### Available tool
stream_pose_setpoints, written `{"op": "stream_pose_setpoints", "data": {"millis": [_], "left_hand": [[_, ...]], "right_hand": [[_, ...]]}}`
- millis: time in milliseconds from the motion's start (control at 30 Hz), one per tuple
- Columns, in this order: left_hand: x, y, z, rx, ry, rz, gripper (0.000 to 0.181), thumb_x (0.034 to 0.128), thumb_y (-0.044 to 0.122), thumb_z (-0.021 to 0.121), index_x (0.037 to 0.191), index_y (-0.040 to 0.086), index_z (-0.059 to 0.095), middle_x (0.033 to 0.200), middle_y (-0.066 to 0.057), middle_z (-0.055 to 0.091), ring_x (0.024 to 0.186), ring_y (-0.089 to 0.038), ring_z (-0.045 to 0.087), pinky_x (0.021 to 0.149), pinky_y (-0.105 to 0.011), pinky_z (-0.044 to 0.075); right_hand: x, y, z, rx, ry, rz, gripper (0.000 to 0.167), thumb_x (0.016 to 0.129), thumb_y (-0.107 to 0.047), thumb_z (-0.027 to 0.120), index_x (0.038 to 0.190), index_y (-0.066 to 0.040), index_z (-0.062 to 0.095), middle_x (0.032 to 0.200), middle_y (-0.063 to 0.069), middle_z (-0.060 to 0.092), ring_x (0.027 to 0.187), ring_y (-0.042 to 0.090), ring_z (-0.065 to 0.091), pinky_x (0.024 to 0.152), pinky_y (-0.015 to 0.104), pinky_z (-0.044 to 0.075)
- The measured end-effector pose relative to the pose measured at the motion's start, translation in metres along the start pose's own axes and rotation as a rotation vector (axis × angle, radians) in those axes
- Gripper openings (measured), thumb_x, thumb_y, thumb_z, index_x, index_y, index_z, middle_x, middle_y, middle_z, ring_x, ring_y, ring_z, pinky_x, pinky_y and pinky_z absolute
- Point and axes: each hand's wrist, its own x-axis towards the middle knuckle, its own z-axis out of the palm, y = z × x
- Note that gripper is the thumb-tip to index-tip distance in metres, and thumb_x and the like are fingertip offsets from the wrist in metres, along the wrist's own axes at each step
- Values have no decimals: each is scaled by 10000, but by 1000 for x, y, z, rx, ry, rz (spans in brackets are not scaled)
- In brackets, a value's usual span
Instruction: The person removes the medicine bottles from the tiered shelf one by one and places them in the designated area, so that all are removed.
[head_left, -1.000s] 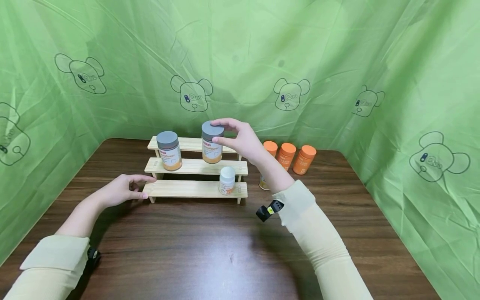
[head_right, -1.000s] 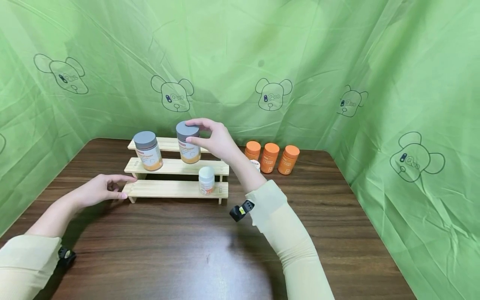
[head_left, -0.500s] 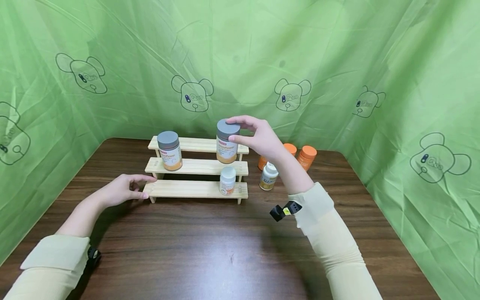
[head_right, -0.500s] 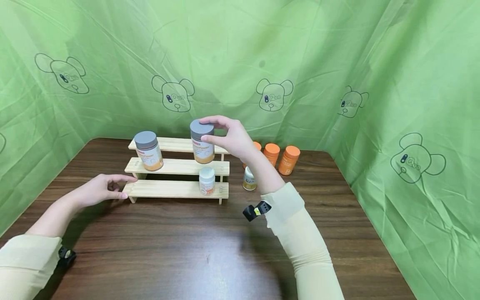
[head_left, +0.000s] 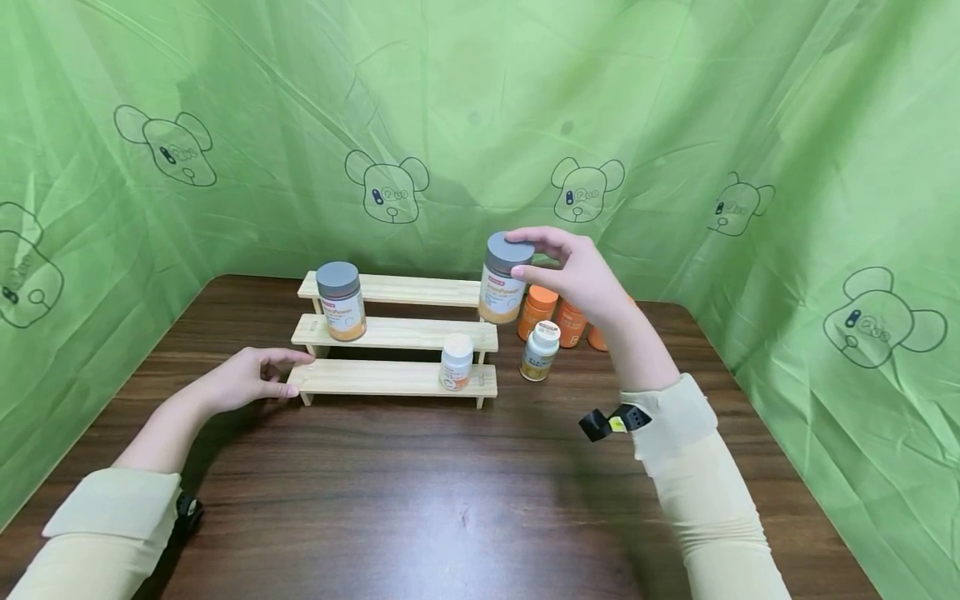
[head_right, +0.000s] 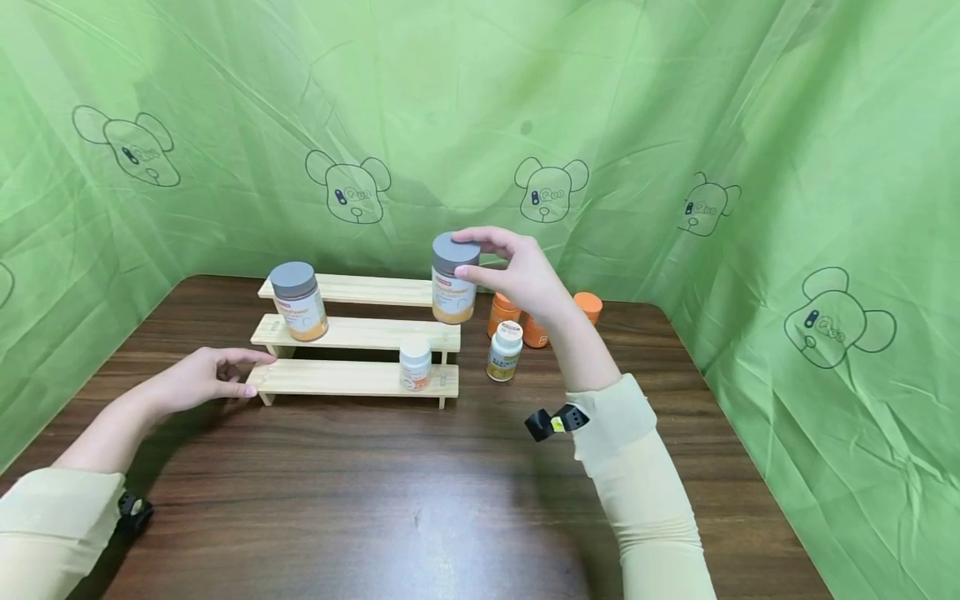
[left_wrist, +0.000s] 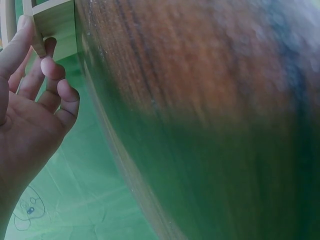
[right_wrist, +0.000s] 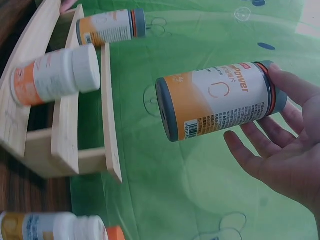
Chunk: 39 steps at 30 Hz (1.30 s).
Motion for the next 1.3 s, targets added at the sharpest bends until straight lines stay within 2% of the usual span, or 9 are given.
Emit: {"op": "stream_pose_setpoints", "data": {"millis": [267, 533, 833, 1033, 1300], "left_hand": [[0, -1, 0, -5, 4, 0, 531, 788, 285, 757, 1274, 152, 589, 642, 29, 483, 589, -77, 457, 547, -261, 399], [0, 2, 0, -21, -2, -13, 535, 791, 291, 754, 1278, 151, 584, 632, 30, 463, 589, -75, 457, 558, -261, 394], [0, 2, 0, -16, -4, -18, 535, 793, 294, 751, 1280, 151, 582, 624, 25, 461, 578, -76, 452, 552, -263, 391], [0, 2, 0, -25, -4, -15, 534, 794, 291, 751, 1279, 144, 583, 634, 16, 457, 583, -87, 451, 546, -265, 390], [0, 2, 0, -18, -2, -11, 531, 793, 277, 754, 1277, 144, 584, 634, 15, 462, 583, -87, 454, 545, -263, 391]], "right_hand": [[-17, 5, -21, -28, 15, 0, 441, 821, -163, 741, 1240, -125, 608, 1263, 37, 594, 1136, 183, 567, 928, 338, 460], [-35, 24, -47, 10, 33, -8, 428, 828, -101, 724, 1238, -95, 603, 1279, 43, 575, 1102, 204, 584, 868, 284, 501], [-53, 44, -68, -3, 71, -47, 404, 829, -30, 703, 1221, -54, 610, 1259, 6, 585, 1094, 135, 574, 863, 241, 495], [-64, 60, -78, 1, 94, -19, 402, 824, -16, 704, 1214, -37, 608, 1271, -13, 579, 1111, 120, 565, 891, 236, 478], [-76, 84, -84, -26, 95, 42, 426, 825, -58, 717, 1233, -54, 593, 1260, -5, 578, 1006, 129, 615, 774, 234, 519]]}}
